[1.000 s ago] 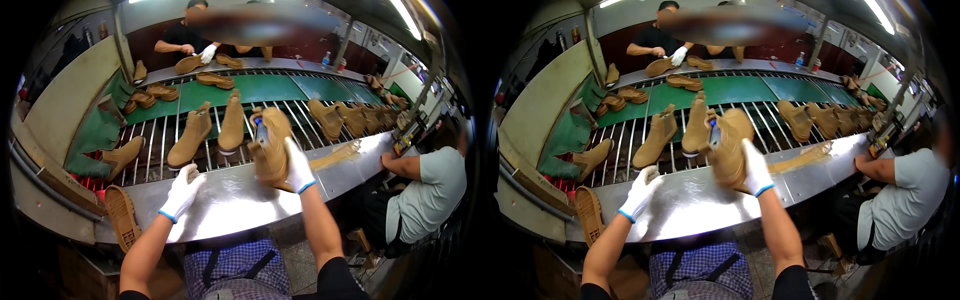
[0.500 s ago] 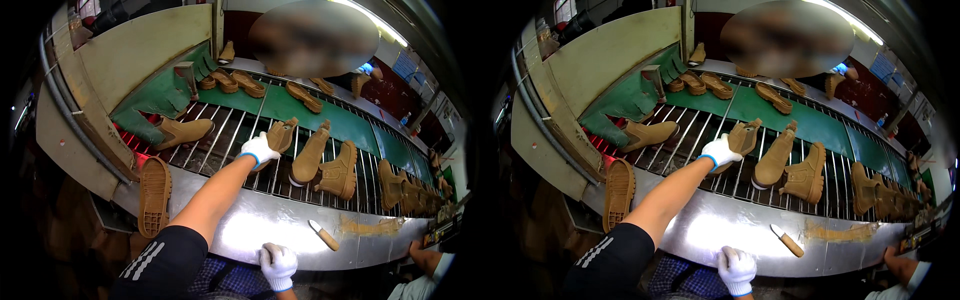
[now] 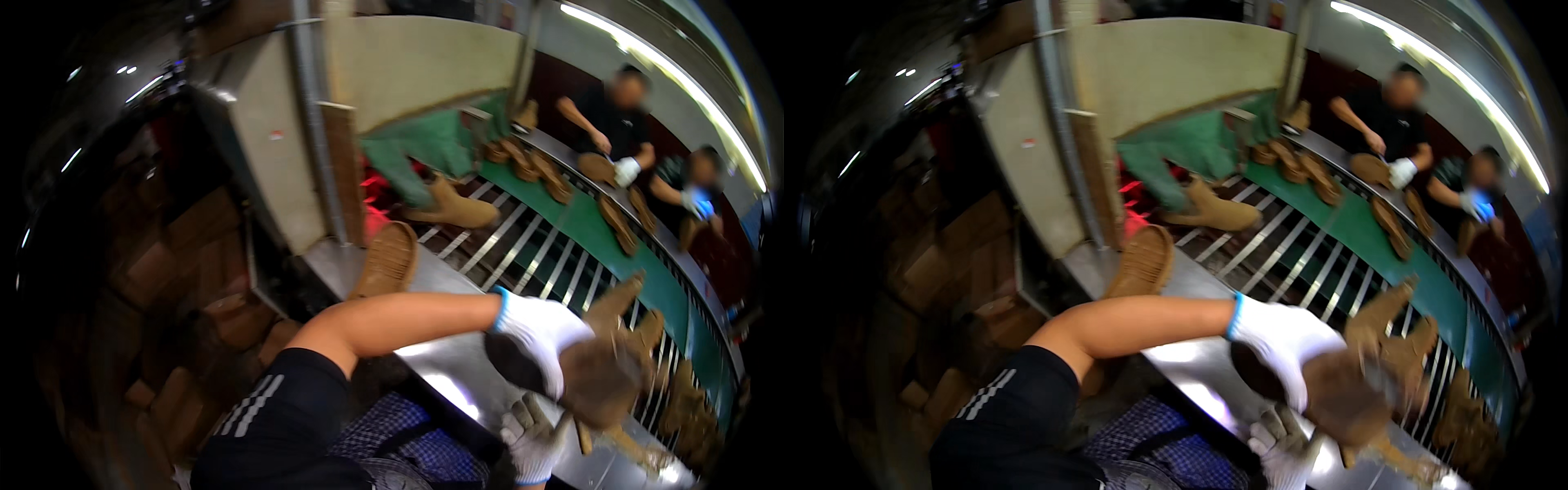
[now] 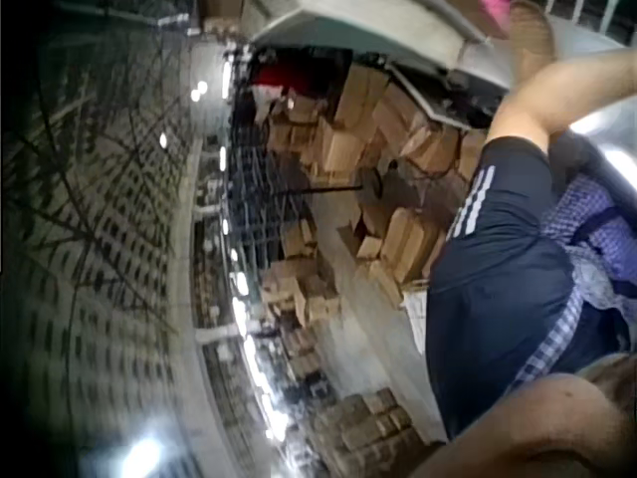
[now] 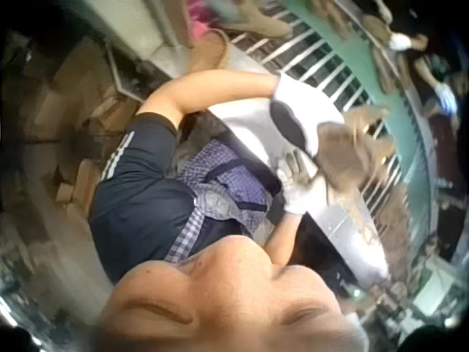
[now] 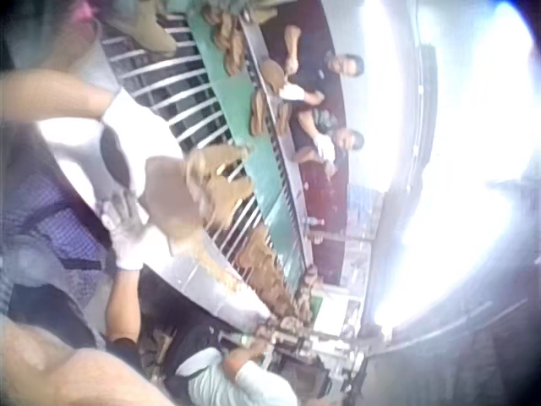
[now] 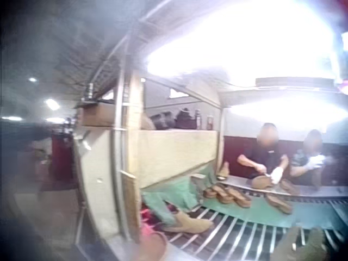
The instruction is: The person processes boots on a conveyor line by picking up shoes and outsoles, scraping excess material or glue from the seams using a knife, and wiping the surfaces.
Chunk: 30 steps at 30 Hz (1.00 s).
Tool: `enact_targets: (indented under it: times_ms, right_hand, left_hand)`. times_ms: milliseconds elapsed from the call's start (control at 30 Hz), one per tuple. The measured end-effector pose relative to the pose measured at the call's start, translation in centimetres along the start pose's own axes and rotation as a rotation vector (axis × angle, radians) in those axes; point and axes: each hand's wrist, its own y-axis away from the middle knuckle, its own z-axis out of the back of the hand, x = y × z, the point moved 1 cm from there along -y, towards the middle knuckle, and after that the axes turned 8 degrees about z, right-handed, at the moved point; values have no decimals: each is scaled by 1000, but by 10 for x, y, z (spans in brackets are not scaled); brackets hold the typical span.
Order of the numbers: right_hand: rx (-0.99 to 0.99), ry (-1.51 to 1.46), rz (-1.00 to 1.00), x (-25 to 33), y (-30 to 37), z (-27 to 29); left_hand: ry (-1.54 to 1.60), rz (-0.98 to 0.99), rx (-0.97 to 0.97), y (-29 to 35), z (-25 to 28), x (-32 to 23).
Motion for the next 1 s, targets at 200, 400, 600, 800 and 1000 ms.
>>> enact_targets:
  times_ms: [200,400,600,800,1000]
  right_hand:
    - [104,384,257,13,-12,-60]
    - [155,381,267,8,-27,-53]
    - [139,276,303,5,9,-20]
    - [65,86,302,-25,74,58]
    - [18,-44,369,-60,158,126]
  left_hand:
    - [-376,256,-572,18,66,22]
    - [-498,1332,-716,139,47,205]
    - [-61,1077,-398,160,57,219]
    - [570,447,-221,122,-45,40]
    - [168,128,-201,79,-90,-55]
